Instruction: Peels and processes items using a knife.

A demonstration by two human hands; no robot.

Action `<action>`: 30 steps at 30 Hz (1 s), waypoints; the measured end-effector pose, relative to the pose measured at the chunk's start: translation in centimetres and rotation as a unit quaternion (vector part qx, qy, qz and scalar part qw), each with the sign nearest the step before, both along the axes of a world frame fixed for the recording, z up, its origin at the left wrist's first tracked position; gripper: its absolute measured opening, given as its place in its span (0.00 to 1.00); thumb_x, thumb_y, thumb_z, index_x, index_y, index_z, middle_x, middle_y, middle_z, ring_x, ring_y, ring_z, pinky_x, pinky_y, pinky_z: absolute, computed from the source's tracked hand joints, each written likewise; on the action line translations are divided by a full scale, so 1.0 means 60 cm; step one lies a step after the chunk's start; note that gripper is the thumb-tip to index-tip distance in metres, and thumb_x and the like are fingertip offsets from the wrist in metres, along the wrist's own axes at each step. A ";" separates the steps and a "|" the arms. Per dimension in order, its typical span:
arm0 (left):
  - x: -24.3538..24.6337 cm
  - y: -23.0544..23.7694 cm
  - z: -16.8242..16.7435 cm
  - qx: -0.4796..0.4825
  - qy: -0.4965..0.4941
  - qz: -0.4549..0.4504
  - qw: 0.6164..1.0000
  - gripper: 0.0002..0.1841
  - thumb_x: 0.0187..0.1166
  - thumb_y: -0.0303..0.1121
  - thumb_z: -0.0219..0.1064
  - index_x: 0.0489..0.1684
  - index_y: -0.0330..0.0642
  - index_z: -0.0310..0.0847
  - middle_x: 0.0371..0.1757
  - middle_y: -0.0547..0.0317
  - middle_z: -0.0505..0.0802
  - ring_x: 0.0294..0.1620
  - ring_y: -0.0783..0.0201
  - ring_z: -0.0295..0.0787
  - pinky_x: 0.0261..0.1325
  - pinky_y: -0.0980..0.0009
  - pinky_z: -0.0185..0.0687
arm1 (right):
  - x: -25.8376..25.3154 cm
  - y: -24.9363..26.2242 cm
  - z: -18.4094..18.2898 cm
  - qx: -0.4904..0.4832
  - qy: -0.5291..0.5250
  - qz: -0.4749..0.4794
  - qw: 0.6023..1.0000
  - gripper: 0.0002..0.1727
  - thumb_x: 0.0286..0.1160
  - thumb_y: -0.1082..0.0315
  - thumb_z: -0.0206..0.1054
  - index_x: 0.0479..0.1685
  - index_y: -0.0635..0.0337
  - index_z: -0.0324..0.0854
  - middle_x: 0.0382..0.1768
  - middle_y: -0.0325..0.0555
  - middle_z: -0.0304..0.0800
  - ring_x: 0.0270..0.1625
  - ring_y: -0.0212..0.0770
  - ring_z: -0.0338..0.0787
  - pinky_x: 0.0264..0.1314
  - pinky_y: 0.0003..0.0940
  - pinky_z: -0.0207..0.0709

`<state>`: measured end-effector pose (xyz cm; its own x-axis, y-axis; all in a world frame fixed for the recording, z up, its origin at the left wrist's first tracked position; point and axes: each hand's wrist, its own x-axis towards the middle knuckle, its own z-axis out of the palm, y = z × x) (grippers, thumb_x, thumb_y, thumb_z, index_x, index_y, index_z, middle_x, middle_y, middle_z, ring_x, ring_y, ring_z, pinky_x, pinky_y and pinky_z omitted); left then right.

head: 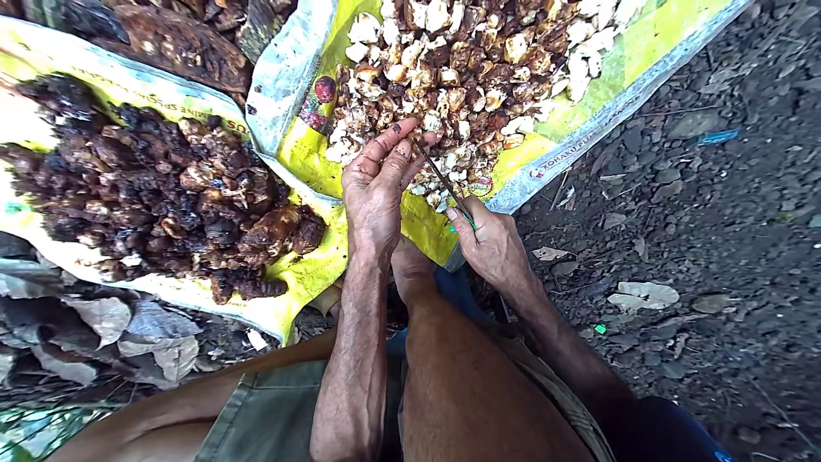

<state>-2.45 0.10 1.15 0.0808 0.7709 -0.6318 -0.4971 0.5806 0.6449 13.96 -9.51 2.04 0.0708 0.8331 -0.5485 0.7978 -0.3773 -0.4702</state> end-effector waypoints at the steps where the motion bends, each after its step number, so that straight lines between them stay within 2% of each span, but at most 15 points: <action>1: -0.001 -0.001 -0.001 0.006 0.004 -0.006 1.000 0.17 0.88 0.20 0.53 0.69 0.23 0.77 0.62 0.36 0.91 0.61 0.50 0.92 0.67 0.61 0.88 | 0.001 0.000 -0.002 0.003 -0.002 0.003 1.000 0.20 0.91 0.50 0.53 0.39 0.55 0.79 0.14 0.37 0.70 0.16 0.39 0.75 0.18 0.39 0.66; 6: 0.005 -0.004 0.002 0.030 0.020 -0.017 0.999 0.17 0.89 0.19 0.49 0.69 0.20 0.76 0.65 0.35 0.89 0.64 0.49 0.91 0.71 0.60 0.86 | -0.001 0.002 -0.007 0.001 0.020 0.011 1.000 0.20 0.92 0.51 0.53 0.35 0.54 0.77 0.13 0.36 0.68 0.15 0.37 0.72 0.17 0.37 0.65; 10: 0.013 -0.009 -0.001 0.055 0.040 0.006 0.998 0.18 0.88 0.17 0.46 0.69 0.18 0.75 0.66 0.34 0.88 0.64 0.49 0.91 0.73 0.59 0.85 | -0.010 0.001 -0.009 -0.005 0.016 0.010 1.000 0.19 0.92 0.53 0.53 0.38 0.55 0.79 0.14 0.38 0.71 0.16 0.39 0.76 0.18 0.39 0.68; 14: 0.031 -0.017 -0.001 0.084 0.096 0.027 0.991 0.19 0.88 0.18 0.43 0.69 0.18 0.74 0.69 0.35 0.87 0.66 0.49 0.90 0.74 0.58 0.84 | -0.024 -0.002 -0.007 -0.001 -0.003 0.004 1.000 0.18 0.91 0.55 0.53 0.37 0.56 0.77 0.15 0.39 0.71 0.17 0.42 0.77 0.19 0.41 0.69; 19: 0.047 -0.026 0.002 0.088 0.130 0.052 0.986 0.20 0.88 0.19 0.48 0.74 0.23 0.73 0.73 0.36 0.82 0.69 0.48 0.87 0.75 0.55 0.84 | -0.028 -0.002 -0.006 -0.012 -0.006 -0.001 1.000 0.16 0.91 0.56 0.54 0.39 0.56 0.77 0.15 0.40 0.73 0.18 0.43 0.79 0.20 0.42 0.71; 22: 0.038 -0.030 0.014 0.066 0.129 0.014 0.989 0.22 0.89 0.22 0.51 0.81 0.33 0.72 0.78 0.46 0.79 0.70 0.54 0.85 0.74 0.56 0.83 | -0.026 -0.006 -0.010 -0.009 0.009 -0.002 1.000 0.16 0.91 0.55 0.53 0.39 0.56 0.77 0.15 0.39 0.72 0.17 0.42 0.77 0.19 0.41 0.70; 24: 0.039 -0.028 0.012 0.063 0.106 0.024 0.992 0.21 0.90 0.23 0.49 0.81 0.30 0.69 0.76 0.44 0.81 0.67 0.55 0.88 0.73 0.59 0.84 | -0.025 -0.007 -0.012 -0.005 0.034 -0.009 0.999 0.16 0.91 0.55 0.54 0.38 0.55 0.77 0.14 0.37 0.71 0.16 0.38 0.75 0.18 0.38 0.68; 26: 0.042 -0.023 0.004 0.069 0.091 0.048 0.992 0.20 0.90 0.22 0.47 0.78 0.25 0.69 0.70 0.39 0.85 0.64 0.53 0.89 0.70 0.59 0.85 | -0.026 -0.007 -0.013 -0.005 0.056 -0.021 0.998 0.16 0.91 0.55 0.54 0.38 0.54 0.77 0.14 0.36 0.70 0.16 0.36 0.74 0.18 0.35 0.67; 30: 0.040 -0.024 0.002 0.061 0.037 0.037 0.997 0.22 0.90 0.22 0.44 0.81 0.25 0.64 0.65 0.39 0.87 0.65 0.53 0.88 0.73 0.58 0.83 | -0.023 -0.007 -0.016 -0.001 0.076 -0.035 0.996 0.16 0.91 0.55 0.55 0.37 0.54 0.77 0.13 0.34 0.68 0.14 0.33 0.71 0.16 0.32 0.64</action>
